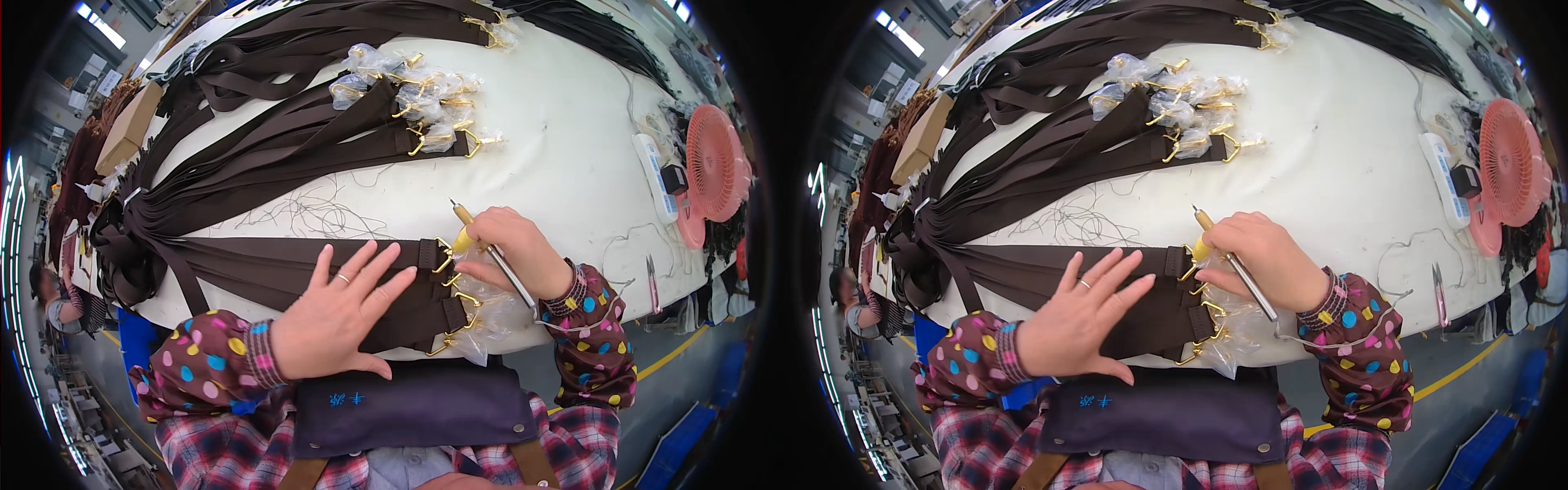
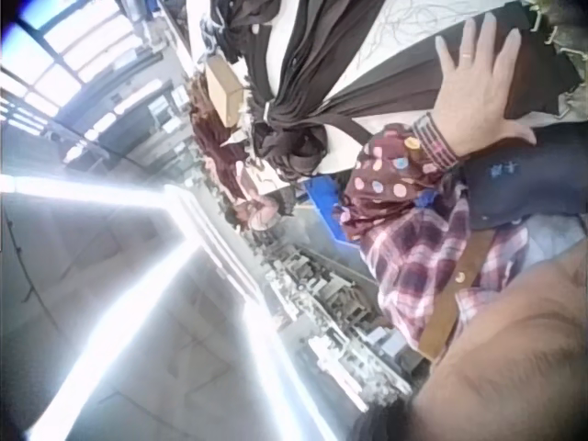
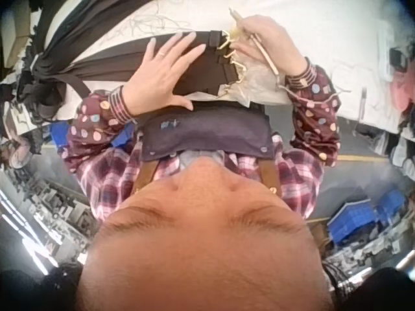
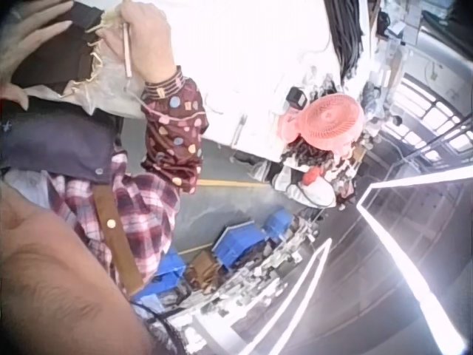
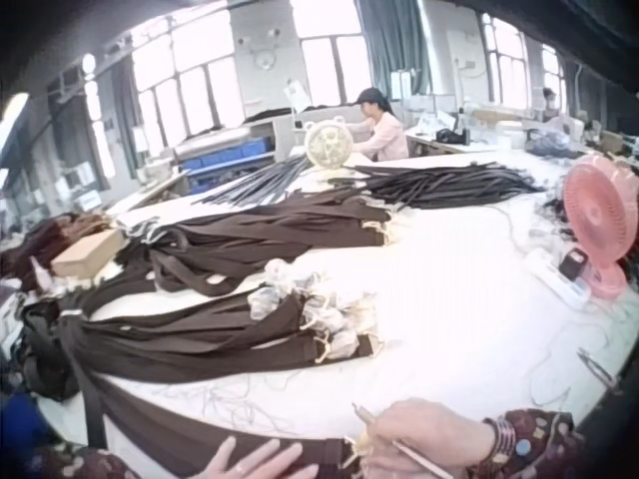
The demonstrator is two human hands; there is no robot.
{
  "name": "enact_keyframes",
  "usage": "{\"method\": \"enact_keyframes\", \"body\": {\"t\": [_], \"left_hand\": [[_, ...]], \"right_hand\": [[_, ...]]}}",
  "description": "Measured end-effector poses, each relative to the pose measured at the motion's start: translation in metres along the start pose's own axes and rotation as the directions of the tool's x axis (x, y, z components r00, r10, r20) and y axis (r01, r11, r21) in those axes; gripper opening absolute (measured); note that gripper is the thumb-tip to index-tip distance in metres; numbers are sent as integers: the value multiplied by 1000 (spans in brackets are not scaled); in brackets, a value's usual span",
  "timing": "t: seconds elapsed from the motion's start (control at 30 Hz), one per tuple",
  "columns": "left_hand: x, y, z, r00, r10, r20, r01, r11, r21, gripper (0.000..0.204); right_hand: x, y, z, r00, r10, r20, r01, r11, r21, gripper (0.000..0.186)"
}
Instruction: The person uses a yellow-handled tool to stitch or secure gold metal clasps onto brown fabric straps. They handle several straps one at a time, aligning the clasp and applying the tool to the attachment point, then placing the finished strap aside.
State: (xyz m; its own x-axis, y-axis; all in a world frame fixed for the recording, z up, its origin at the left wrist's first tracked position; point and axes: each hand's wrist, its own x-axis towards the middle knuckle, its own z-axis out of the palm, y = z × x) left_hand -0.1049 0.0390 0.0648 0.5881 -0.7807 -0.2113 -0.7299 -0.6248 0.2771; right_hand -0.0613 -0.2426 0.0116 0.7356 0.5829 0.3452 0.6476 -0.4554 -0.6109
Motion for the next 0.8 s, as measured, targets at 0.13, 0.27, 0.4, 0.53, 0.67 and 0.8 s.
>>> {"method": "enact_keyframes", "body": {"t": [0.13,0.27,0.4,0.53,0.67,0.8], "left_hand": [[9,-4,28,993,-109,-54,118,976,182,119],[23,-16,19,997,-76,-8,77,986,147,109],[39,-37,26,991,-23,-133,56,965,255,82],[58,-50,18,982,-59,-181,107,958,265,49],[41,-30,-33,823,-69,-564,122,991,57,31],[24,-23,-36,849,12,-528,46,994,96,43]], "right_hand": [[0,-5,2,999,31,18,-33,992,120,27],[0,-2,2,998,57,-4,-56,984,172,23],[2,-6,3,965,163,-206,-133,979,152,18],[4,6,-5,850,269,-453,-230,963,140,12],[-3,17,-16,763,299,-574,-183,950,251,13],[2,10,-20,716,252,-651,-102,960,260,13]]}}
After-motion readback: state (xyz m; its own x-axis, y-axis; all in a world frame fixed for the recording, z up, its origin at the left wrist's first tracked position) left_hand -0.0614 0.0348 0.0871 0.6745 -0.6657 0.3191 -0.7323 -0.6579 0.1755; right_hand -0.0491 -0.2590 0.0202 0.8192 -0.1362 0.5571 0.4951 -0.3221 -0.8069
